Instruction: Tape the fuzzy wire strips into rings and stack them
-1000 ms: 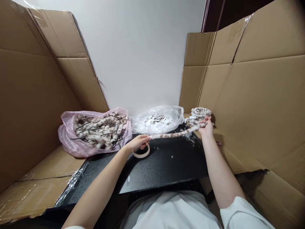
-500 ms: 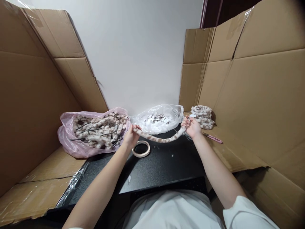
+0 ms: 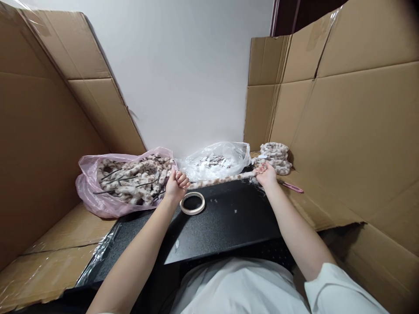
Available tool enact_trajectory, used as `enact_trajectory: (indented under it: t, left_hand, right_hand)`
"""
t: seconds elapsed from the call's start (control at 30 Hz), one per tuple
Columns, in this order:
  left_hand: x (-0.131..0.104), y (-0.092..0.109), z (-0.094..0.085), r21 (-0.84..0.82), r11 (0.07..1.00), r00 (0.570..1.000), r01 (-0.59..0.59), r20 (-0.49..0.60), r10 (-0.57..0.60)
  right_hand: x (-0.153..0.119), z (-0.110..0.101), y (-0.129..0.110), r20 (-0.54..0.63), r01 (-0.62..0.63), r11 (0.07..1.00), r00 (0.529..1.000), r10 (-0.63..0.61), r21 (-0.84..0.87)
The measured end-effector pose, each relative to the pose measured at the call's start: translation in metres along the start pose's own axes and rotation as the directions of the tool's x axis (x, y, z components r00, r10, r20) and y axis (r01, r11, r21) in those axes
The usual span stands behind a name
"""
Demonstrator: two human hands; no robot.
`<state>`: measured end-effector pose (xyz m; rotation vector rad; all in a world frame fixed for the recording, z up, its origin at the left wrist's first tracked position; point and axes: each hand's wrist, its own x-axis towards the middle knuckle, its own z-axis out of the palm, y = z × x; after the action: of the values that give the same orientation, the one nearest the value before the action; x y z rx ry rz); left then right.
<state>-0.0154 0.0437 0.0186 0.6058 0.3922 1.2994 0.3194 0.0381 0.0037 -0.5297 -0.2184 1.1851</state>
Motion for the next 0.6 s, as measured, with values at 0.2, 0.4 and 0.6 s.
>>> enact_trajectory:
  t: [0.2,0.4,0.6]
  left_hand:
    - [-0.002,0.003,0.005,0.028,0.999,0.999,0.036,0.034,-0.036]
    - [-0.001,0.003,0.001,0.129,0.99,0.996,0.062,0.048,-0.069]
    - [-0.001,0.0,-0.001,0.175,0.976,0.989,0.128,0.053,-0.14]
  right_hand:
    - [0.005,-0.005,-0.008,-0.012,0.07,0.998,0.997,-0.07,0.008]
    - [-0.004,-0.004,-0.008,0.124,0.06,0.998,0.991,-0.057,-0.025]
    - [-0.012,-0.001,0.006,0.275,0.013,0.989,0.961,0.027,-0.144]
